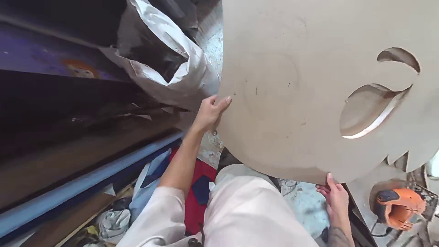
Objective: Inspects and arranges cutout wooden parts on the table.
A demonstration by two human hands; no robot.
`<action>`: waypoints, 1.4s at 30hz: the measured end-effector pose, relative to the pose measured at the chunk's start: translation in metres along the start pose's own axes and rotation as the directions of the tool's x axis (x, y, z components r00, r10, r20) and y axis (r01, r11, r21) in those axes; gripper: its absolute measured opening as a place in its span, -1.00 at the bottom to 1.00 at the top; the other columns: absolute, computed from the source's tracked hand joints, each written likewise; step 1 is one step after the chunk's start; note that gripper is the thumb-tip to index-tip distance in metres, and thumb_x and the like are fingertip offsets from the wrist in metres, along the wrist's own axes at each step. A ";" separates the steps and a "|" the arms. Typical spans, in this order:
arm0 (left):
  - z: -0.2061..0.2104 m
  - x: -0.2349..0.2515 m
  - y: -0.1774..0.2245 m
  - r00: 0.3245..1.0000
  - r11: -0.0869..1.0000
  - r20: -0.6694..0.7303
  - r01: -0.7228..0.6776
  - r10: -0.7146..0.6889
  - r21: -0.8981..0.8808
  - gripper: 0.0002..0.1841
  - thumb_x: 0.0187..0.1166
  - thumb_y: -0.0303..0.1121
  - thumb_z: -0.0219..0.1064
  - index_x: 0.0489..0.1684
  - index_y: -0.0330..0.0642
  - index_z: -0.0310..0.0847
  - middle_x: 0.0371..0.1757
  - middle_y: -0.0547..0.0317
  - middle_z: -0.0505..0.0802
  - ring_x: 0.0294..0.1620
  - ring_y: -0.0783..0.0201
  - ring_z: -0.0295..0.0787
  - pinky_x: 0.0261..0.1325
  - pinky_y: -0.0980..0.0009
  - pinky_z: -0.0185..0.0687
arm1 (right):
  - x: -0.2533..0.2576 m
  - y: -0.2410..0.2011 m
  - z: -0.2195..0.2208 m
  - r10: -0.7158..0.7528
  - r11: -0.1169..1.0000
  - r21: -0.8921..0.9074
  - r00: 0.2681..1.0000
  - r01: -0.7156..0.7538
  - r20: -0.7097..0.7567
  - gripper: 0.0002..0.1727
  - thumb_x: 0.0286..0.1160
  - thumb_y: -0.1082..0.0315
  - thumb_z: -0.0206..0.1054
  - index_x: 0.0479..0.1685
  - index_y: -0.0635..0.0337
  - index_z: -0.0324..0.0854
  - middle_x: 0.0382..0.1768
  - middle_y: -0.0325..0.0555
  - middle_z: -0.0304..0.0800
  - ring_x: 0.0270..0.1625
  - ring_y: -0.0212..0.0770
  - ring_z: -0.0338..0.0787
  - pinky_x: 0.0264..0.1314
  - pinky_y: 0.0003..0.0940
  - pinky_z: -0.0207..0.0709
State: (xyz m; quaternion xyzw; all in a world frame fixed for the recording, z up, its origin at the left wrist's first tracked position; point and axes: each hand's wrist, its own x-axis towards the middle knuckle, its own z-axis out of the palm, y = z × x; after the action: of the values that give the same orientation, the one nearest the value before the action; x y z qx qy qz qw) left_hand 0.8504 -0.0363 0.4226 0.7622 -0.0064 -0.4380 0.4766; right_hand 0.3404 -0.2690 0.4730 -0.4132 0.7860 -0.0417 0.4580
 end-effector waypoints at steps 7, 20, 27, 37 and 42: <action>0.012 -0.036 -0.038 0.998 0.963 -0.045 0.020 -0.033 -0.269 -0.59 0.72 -0.12 0.31 0.23 -0.32 0.61 -0.14 0.07 0.94 -0.16 0.18 0.95 -0.04 0.20 0.94 | 0.022 0.002 0.008 -0.093 0.995 -0.047 0.981 0.086 -0.171 -0.61 0.70 -0.04 0.32 -0.20 0.14 0.52 -0.64 -0.23 0.67 -0.76 -0.31 0.63 -0.74 -0.37 0.60; 0.068 -0.083 -0.066 0.994 0.902 0.013 0.107 -0.112 -0.417 -0.43 0.72 -0.05 0.31 0.46 -0.38 0.44 0.02 -0.12 0.91 0.00 0.01 0.93 0.10 0.04 0.91 | 0.005 0.011 -0.040 -0.398 0.904 -0.237 0.902 0.355 -0.166 -0.55 0.64 0.18 0.40 0.35 0.30 0.59 -0.37 -0.09 0.87 -0.48 -0.27 0.88 -0.39 -0.29 0.84; 0.096 -0.115 -0.060 0.995 0.950 -0.009 0.091 -0.098 -0.298 -0.43 0.75 0.11 0.19 0.35 -0.27 0.56 -0.03 -0.04 0.91 -0.05 0.08 0.93 0.02 0.04 0.90 | -0.015 0.112 -0.102 -0.253 0.955 -0.206 0.949 0.214 -0.187 -0.61 0.68 0.14 0.35 0.27 0.23 0.68 -0.22 0.01 0.92 -0.30 -0.12 0.94 -0.17 -0.05 0.87; 0.227 -0.220 -0.091 0.907 0.937 0.357 0.301 -0.223 -0.179 -0.23 0.74 0.28 0.04 0.66 -0.21 0.33 0.33 -0.20 0.79 0.26 -0.14 0.82 0.26 -0.12 0.81 | -0.001 0.205 -0.153 -0.291 0.952 -0.113 0.955 0.285 -0.047 -0.59 0.69 0.03 0.30 0.28 0.10 0.70 -0.11 -0.07 0.93 -0.18 -0.19 0.93 0.00 -0.07 0.85; 0.335 -0.239 -0.112 0.804 0.914 0.564 0.353 -0.187 -0.200 -0.28 0.81 0.18 0.01 0.78 -0.14 0.16 0.55 -0.16 0.64 0.46 -0.13 0.69 0.42 -0.15 0.70 | 0.013 0.224 -0.178 -0.379 0.921 -0.098 0.925 0.377 -0.004 -0.59 0.69 0.01 0.30 0.28 0.09 0.70 -0.15 -0.10 0.92 -0.21 -0.22 0.93 -0.06 -0.11 0.85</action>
State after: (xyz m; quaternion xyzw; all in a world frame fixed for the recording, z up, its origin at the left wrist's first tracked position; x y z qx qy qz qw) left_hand 0.4316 -0.1144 0.4442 0.5234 0.0366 -0.6920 0.4959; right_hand 0.0656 -0.1866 0.4674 -0.5777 0.6979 -0.0965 0.4121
